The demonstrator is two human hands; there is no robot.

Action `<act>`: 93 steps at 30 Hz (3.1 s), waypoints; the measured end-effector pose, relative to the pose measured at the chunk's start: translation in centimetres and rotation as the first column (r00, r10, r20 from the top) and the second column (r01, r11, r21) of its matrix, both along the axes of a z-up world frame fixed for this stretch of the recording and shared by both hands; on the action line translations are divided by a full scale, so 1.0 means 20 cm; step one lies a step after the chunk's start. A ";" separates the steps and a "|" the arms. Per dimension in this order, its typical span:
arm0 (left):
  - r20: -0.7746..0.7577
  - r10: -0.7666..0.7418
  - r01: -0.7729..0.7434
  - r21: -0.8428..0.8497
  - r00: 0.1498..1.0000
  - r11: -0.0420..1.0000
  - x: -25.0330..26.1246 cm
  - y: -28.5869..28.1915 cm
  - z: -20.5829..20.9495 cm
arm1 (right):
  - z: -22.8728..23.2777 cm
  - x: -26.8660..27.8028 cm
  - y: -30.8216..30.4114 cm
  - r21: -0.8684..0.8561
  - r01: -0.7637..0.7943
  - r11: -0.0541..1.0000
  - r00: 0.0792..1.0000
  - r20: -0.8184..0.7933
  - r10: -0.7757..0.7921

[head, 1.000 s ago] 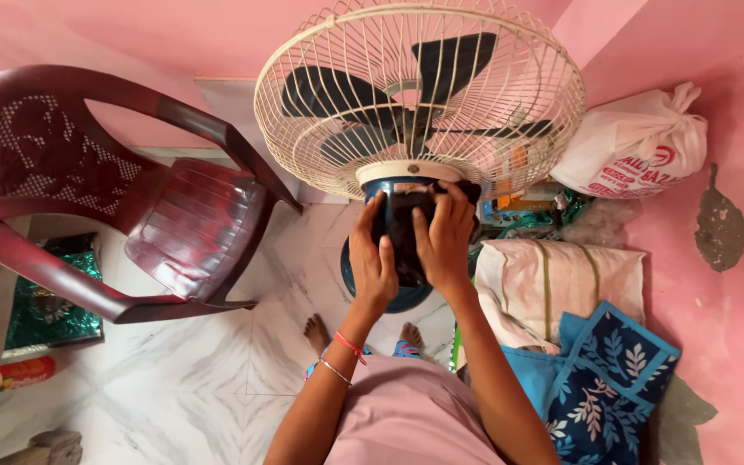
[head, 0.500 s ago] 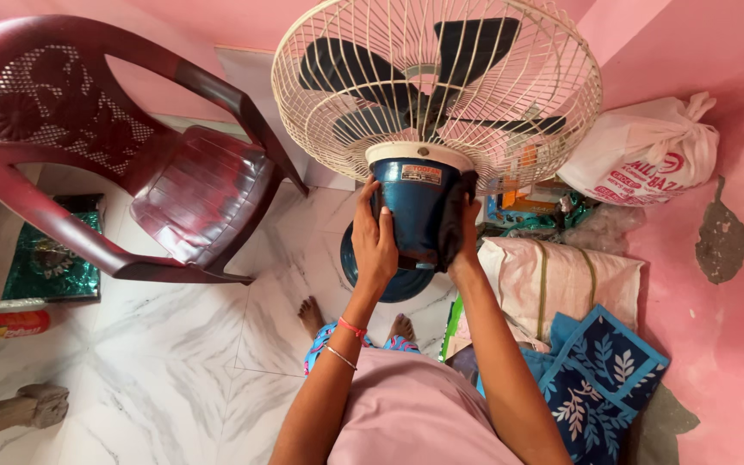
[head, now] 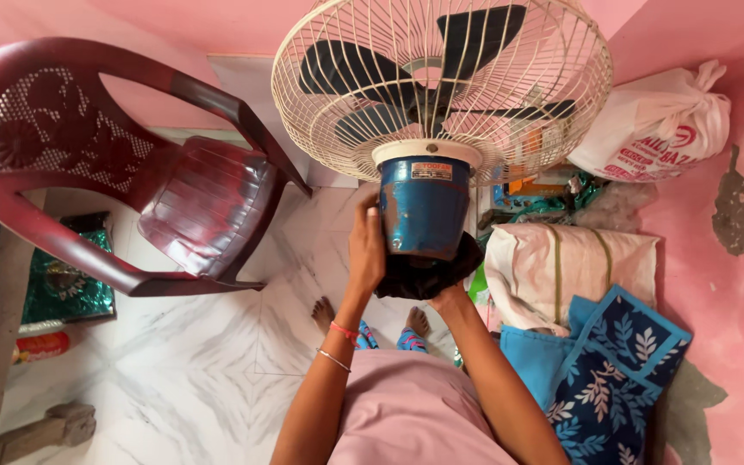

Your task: The person wipes the front grille, blades, and base of a standing electric fan using a dark cloth. They then wipe the top surface of a nearby black cabinet.

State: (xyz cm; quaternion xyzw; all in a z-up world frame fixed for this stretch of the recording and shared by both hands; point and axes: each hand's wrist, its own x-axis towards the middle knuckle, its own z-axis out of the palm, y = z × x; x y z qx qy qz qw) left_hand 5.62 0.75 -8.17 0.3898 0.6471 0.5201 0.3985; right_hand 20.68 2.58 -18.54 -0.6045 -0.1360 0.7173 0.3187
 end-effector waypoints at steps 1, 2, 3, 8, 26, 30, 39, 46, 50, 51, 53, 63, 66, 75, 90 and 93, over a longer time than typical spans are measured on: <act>0.019 -0.009 0.010 -0.091 1.000 0.996 -0.04 -0.01 -0.04 | -0.01 -0.02 -0.03 -0.004 0.008 1.000 1.000 0.009 -0.008; 0.035 -0.026 0.032 -0.183 0.999 0.983 -0.07 -0.02 -0.09 | -0.01 -0.05 -0.06 -0.007 0.015 1.000 1.000 0.019 -0.014; 0.059 -0.047 0.061 -0.269 0.997 0.961 -0.11 -0.04 -0.13 | -0.01 -0.08 -0.09 0.001 0.028 1.000 0.999 0.030 -0.028; 0.672 -0.070 0.498 -0.471 0.737 0.728 -0.28 -0.06 -0.29 | 0.01 -0.27 -0.15 0.054 0.076 0.996 0.993 0.084 -0.080; 0.224 -0.320 0.386 -0.392 0.921 0.835 -0.73 0.03 -0.15 | 0.19 -0.82 -0.26 0.639 -0.668 0.380 0.579 0.768 -0.273; -0.016 -0.195 0.193 -0.086 0.981 0.977 -0.71 0.05 0.05 | 0.52 -0.81 -0.22 0.741 -0.485 0.464 0.698 0.648 -0.305; -0.519 -0.173 0.444 0.458 0.837 0.770 -0.23 0.06 0.40 | 0.91 -0.46 -0.25 0.850 -0.348 0.396 0.466 0.523 -0.714; -0.660 -0.172 0.525 0.383 0.731 0.761 -0.08 0.00 0.33 | 0.86 -0.27 -0.22 0.811 -0.363 0.458 0.609 0.579 -0.542; -0.309 -0.145 0.222 0.229 0.940 0.948 -0.11 0.05 0.22 | 0.81 -0.22 -0.20 0.743 -0.494 0.451 0.586 0.668 -0.458; -0.106 -0.118 0.129 0.111 0.987 0.985 -0.12 0.06 0.20 | 0.80 -0.22 -0.19 0.701 -0.545 0.459 0.530 0.713 -0.459; -0.012 -0.095 0.095 0.011 0.995 0.995 -0.12 0.05 0.19 | 0.78 -0.23 -0.17 0.606 -0.640 0.472 0.408 0.789 -0.460; -0.491 -0.022 0.230 0.368 0.871 0.901 0.06 -0.04 0.32 | 0.77 -0.17 -0.18 0.626 -0.649 0.432 0.418 0.768 -0.485; -0.589 -0.034 0.293 0.350 0.808 0.890 0.06 -0.04 0.35 | 0.77 -0.15 -0.15 0.692 -0.570 0.443 0.501 0.720 -0.481; 0.049 0.128 -0.130 0.039 0.991 0.991 0.04 0.00 0.21 | 0.71 -0.10 -0.06 0.721 -0.624 0.302 0.518 0.670 -0.532; -0.549 0.126 0.147 0.426 0.826 0.893 0.19 -0.06 0.41 | 0.62 -0.06 -0.03 0.741 -0.640 0.203 0.534 0.619 -0.576; -0.518 0.126 0.131 0.430 0.846 0.893 0.18 -0.06 0.44 | 0.62 -0.05 -0.02 0.731 -0.657 0.187 0.526 0.621 -0.580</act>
